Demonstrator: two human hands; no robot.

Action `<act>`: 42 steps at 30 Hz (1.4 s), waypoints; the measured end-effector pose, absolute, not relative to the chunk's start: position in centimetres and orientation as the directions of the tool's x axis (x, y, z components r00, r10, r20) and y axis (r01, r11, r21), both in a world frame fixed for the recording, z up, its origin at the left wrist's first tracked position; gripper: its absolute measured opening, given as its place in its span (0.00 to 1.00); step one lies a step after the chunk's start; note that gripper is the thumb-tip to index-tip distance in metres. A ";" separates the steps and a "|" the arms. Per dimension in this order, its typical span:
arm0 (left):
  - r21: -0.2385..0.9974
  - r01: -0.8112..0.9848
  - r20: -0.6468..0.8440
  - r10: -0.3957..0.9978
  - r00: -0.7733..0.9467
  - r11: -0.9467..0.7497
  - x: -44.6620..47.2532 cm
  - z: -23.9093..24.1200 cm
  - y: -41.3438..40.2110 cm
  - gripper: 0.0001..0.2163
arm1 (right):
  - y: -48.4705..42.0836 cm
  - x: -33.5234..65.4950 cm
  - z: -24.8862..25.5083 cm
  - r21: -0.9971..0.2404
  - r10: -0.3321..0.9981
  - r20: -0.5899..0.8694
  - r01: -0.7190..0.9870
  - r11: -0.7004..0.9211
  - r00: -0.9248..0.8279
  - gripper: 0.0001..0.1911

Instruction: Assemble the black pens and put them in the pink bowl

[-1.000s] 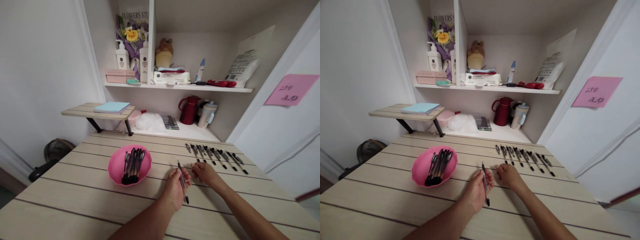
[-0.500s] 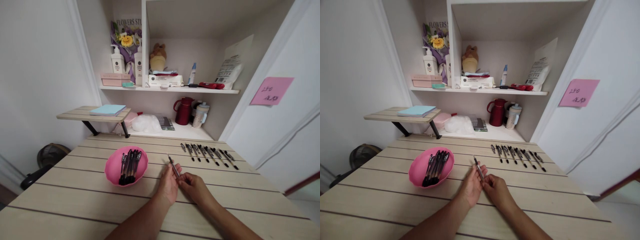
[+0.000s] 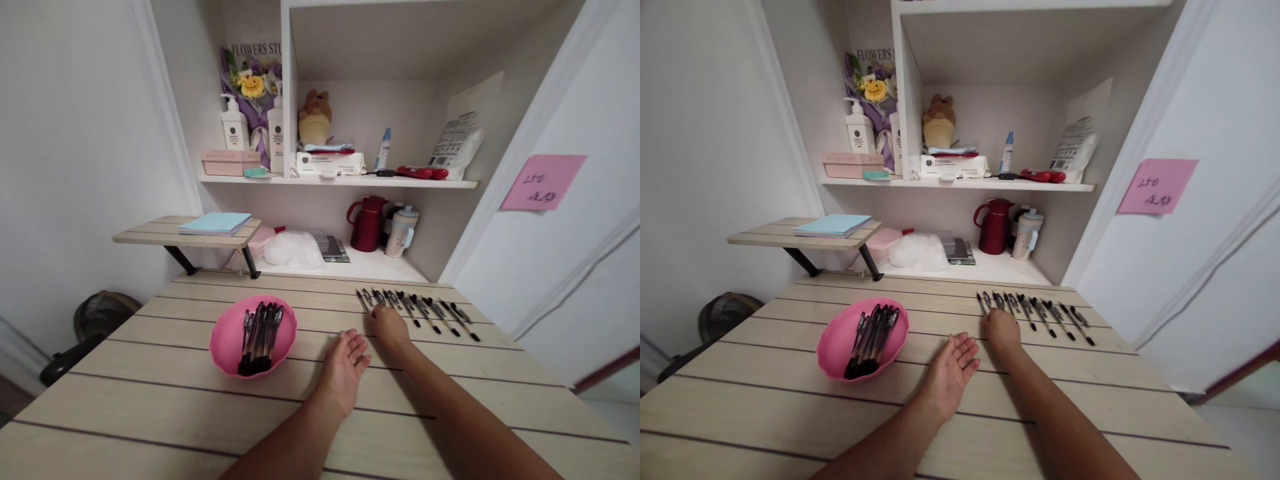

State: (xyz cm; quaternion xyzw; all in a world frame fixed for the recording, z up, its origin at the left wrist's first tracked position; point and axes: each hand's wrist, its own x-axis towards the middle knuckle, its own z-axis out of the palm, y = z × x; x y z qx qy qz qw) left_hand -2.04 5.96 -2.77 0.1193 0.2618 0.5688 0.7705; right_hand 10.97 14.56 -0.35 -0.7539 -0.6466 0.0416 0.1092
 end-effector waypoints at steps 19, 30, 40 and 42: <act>0.477 -0.819 -0.235 0.945 0.229 0.317 -2.0 -2.7 5.8 0.14 | 14.5 10.6 -0.8 -0.186 0.987 0.087 0.976 -0.117 0.135 0.14; 0.481 -0.816 -0.233 0.944 0.234 0.321 -2.0 -2.8 5.8 0.14 | 14.9 10.7 -1.1 -0.166 0.987 0.081 0.979 -0.123 0.137 0.13; 0.483 -0.811 -0.242 0.941 0.237 0.329 -2.0 -2.8 5.9 0.14 | 15.0 10.8 -1.1 -0.186 0.988 0.067 0.975 -0.124 0.139 0.13; 0.483 -0.812 -0.244 0.941 0.235 0.328 -2.0 -2.8 5.8 0.14 | 15.0 10.8 -1.0 -0.190 0.988 0.056 0.973 -0.129 0.142 0.13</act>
